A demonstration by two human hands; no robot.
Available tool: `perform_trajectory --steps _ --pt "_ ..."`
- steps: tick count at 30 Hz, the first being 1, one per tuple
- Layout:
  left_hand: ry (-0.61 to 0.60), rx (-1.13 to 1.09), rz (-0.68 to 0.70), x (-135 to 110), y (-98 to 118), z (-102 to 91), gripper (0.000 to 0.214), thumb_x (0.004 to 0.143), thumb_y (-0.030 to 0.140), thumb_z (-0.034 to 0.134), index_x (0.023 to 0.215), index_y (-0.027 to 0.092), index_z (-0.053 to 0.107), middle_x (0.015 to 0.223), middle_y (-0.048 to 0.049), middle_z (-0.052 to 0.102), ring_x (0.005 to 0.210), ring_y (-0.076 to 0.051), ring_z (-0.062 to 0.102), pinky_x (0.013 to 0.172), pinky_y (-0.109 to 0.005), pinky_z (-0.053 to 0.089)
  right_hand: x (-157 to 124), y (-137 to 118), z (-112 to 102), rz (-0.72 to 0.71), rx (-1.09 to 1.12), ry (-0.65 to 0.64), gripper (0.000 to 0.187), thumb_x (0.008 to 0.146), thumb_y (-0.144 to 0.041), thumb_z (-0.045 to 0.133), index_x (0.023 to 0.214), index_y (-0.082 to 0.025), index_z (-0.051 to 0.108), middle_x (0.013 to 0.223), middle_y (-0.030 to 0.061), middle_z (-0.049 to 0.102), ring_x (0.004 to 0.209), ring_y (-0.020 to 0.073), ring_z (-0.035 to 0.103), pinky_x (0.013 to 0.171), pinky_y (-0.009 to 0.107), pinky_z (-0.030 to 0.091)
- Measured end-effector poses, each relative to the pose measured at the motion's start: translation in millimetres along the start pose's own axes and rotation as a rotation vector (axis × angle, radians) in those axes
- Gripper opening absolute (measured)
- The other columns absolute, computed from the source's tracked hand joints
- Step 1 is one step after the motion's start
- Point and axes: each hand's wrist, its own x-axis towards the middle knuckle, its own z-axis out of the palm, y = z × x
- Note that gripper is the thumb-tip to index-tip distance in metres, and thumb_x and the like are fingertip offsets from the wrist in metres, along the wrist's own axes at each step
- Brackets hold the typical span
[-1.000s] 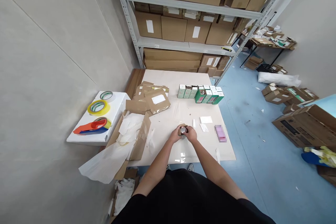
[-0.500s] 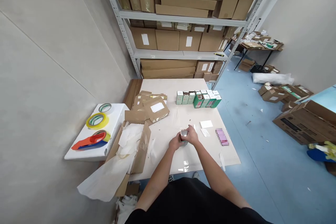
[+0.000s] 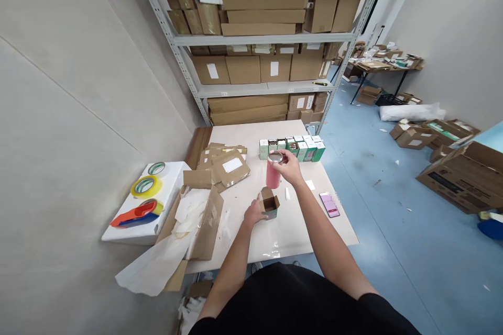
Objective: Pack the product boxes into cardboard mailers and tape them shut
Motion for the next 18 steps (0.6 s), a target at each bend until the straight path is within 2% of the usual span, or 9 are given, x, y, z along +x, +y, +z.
perform_trajectory --steps 2,4,6,9,12,15,18 --pt "0.125 -0.037 -0.054 -2.6 14.7 -22.4 0.111 0.050 0.031 0.096 0.149 0.018 0.048 0.145 -0.0178 0.058 0.135 -0.042 0.051 0.107 -0.043 0.043 -0.4 1.6 -0.8 -0.011 -0.001 -0.009 0.045 0.068 -0.037 0.077 0.110 -0.022 0.072 0.110 0.0070 0.073 0.089 0.0214 0.066 0.086 0.038 0.055" --pt "0.260 -0.129 -0.051 -7.3 40.8 -45.8 0.089 0.068 0.038 0.088 0.146 0.017 0.052 0.137 -0.0183 0.062 0.126 -0.035 0.059 0.104 -0.044 0.046 -2.8 3.6 0.0 0.005 0.021 -0.013 0.046 0.067 -0.037 0.078 0.110 -0.022 0.072 0.110 0.0070 0.074 0.089 0.0216 0.066 0.087 0.039 0.056" --pt "0.303 -0.262 0.123 -15.0 78.3 -63.2 0.080 0.078 0.043 0.081 0.148 0.021 0.049 0.135 -0.0158 0.064 0.123 -0.029 0.061 0.102 -0.042 0.049 -5.7 3.9 2.3 0.036 0.061 -0.018 0.050 0.066 -0.039 0.080 0.111 -0.022 0.070 0.109 0.0067 0.074 0.087 0.0214 0.066 0.086 0.039 0.057" --pt "0.299 -0.302 0.395 -28.5 143.4 -71.5 0.098 0.073 0.042 0.087 0.157 0.030 0.038 0.141 -0.0116 0.059 0.122 -0.025 0.062 0.101 -0.038 0.051 -9.1 -0.8 6.8 0.051 0.166 -0.070 0.061 0.064 -0.041 0.084 0.120 -0.023 0.065 0.106 0.0063 0.074 0.088 0.0214 0.067 0.086 0.039 0.058" --pt "0.349 -0.258 0.476 -36.7 193.8 -67.9 0.098 0.069 0.040 0.090 0.155 0.029 0.045 0.133 -0.0101 0.063 0.111 -0.023 0.066 0.097 -0.036 0.054 -10.7 -6.8 7.1 0.056 0.288 -0.133 0.074 0.064 -0.043 0.088 0.130 -0.024 0.059 0.109 0.0073 0.073 0.094 0.0228 0.069 0.089 0.041 0.058" --pt "0.422 -0.302 0.463 -39.7 215.2 -69.6 0.100 0.067 0.040 0.091 0.155 0.026 0.045 0.122 -0.0096 0.068 0.102 -0.023 0.069 0.091 -0.034 0.056 -12.5 -5.0 -4.2 0.080 0.418 -0.224 0.081 0.072 -0.048 0.085 0.142 -0.026 0.052 0.116 0.0090 0.072 0.108 0.0254 0.068 0.098 0.045 0.056" --pt "0.389 -0.461 0.470 -39.9 219.8 -78.3 0.108 0.067 0.043 0.091 0.159 0.023 0.037 0.122 -0.0108 0.070 0.104 -0.023 0.070 0.093 -0.035 0.056 -18.3 7.0 -23.7 0.140 0.492 -0.453 0.081 0.076 -0.046 0.083 0.148 -0.030 0.049 0.126 0.0088 0.070 0.127 0.0267 0.061 0.107 0.047 0.050"
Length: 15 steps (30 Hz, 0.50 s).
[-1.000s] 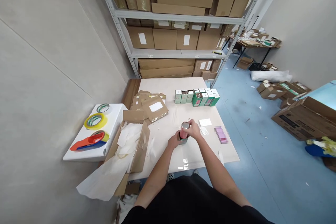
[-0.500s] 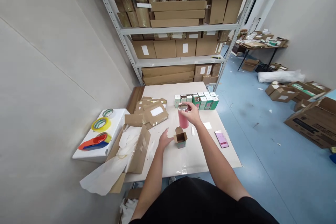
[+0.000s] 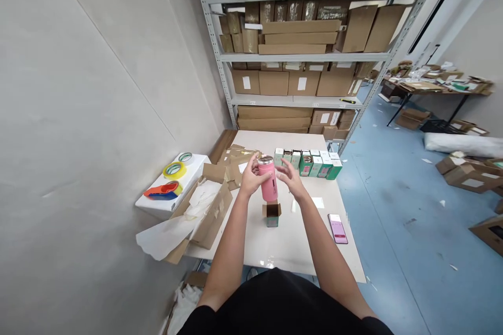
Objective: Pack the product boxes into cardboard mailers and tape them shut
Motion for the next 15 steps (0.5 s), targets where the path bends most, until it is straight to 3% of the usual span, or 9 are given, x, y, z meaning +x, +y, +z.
perform_trajectory --steps 2,4,6,8,11,13,15 --pt "-0.021 -0.108 -0.029 3.4 3.1 -1.4 0.113 0.067 0.046 0.091 0.161 0.021 0.033 0.123 -0.0119 0.071 0.106 -0.025 0.070 0.095 -0.037 0.056 -10.6 5.8 -10.4 0.102 0.023 -0.190 0.084 0.074 -0.042 0.086 0.149 -0.032 0.049 0.128 0.0081 0.070 0.127 0.0268 0.062 0.107 0.048 0.050" --pt "-0.057 -0.182 -0.067 6.0 6.4 2.3 0.114 0.069 0.050 0.089 0.162 0.018 0.030 0.120 -0.0129 0.072 0.106 -0.026 0.070 0.097 -0.040 0.055 -19.2 12.2 -15.1 0.134 0.072 -0.281 0.091 0.071 -0.040 0.088 0.151 -0.032 0.046 0.125 0.0078 0.072 0.119 0.0266 0.066 0.103 0.048 0.053" --pt "-0.086 -0.212 -0.088 8.0 9.7 9.5 0.109 0.076 0.054 0.084 0.163 0.017 0.030 0.121 -0.0139 0.072 0.110 -0.027 0.069 0.100 -0.040 0.054 -24.3 17.1 -14.4 0.106 0.102 -0.245 0.100 0.066 -0.040 0.091 0.153 -0.032 0.042 0.122 0.0076 0.072 0.108 0.0261 0.070 0.096 0.047 0.057" --pt "-0.115 -0.200 -0.077 10.6 13.3 16.8 0.106 0.078 0.055 0.082 0.163 0.021 0.030 0.130 -0.0145 0.069 0.117 -0.026 0.067 0.104 -0.039 0.052 -26.2 18.7 -10.9 0.048 0.063 -0.107 0.110 0.061 -0.039 0.094 0.155 -0.032 0.038 0.120 0.0072 0.072 0.104 0.0258 0.071 0.093 0.046 0.058" --pt "-0.140 -0.152 -0.053 16.8 18.5 23.8 0.116 0.070 0.048 0.091 0.164 0.025 0.027 0.135 -0.0143 0.066 0.120 -0.027 0.066 0.104 -0.038 0.052 -26.5 15.5 -6.2 -0.026 -0.053 0.089 0.120 0.055 -0.036 0.097 0.157 -0.033 0.035 0.117 0.0062 0.070 0.106 0.0258 0.068 0.097 0.045 0.056" --pt "-0.133 -0.163 -0.057 21.7 20.4 25.9 0.121 0.066 0.042 0.093 0.164 0.023 0.026 0.130 -0.0144 0.069 0.116 -0.027 0.067 0.101 -0.039 0.054 -26.7 11.3 -5.1 -0.035 -0.061 0.086 0.122 0.057 -0.037 0.096 0.160 -0.033 0.031 0.118 0.0061 0.069 0.109 0.0259 0.067 0.100 0.046 0.055" --pt "-0.129 -0.209 -0.065 27.2 20.2 27.6 0.119 0.068 0.041 0.092 0.164 0.020 0.025 0.124 -0.0141 0.071 0.111 -0.027 0.068 0.099 -0.040 0.055 -26.8 7.1 -5.7 -0.013 -0.009 -0.003 0.118 0.063 -0.039 0.093 0.161 -0.033 0.027 0.120 0.0066 0.069 0.110 0.0258 0.067 0.099 0.045 0.055"
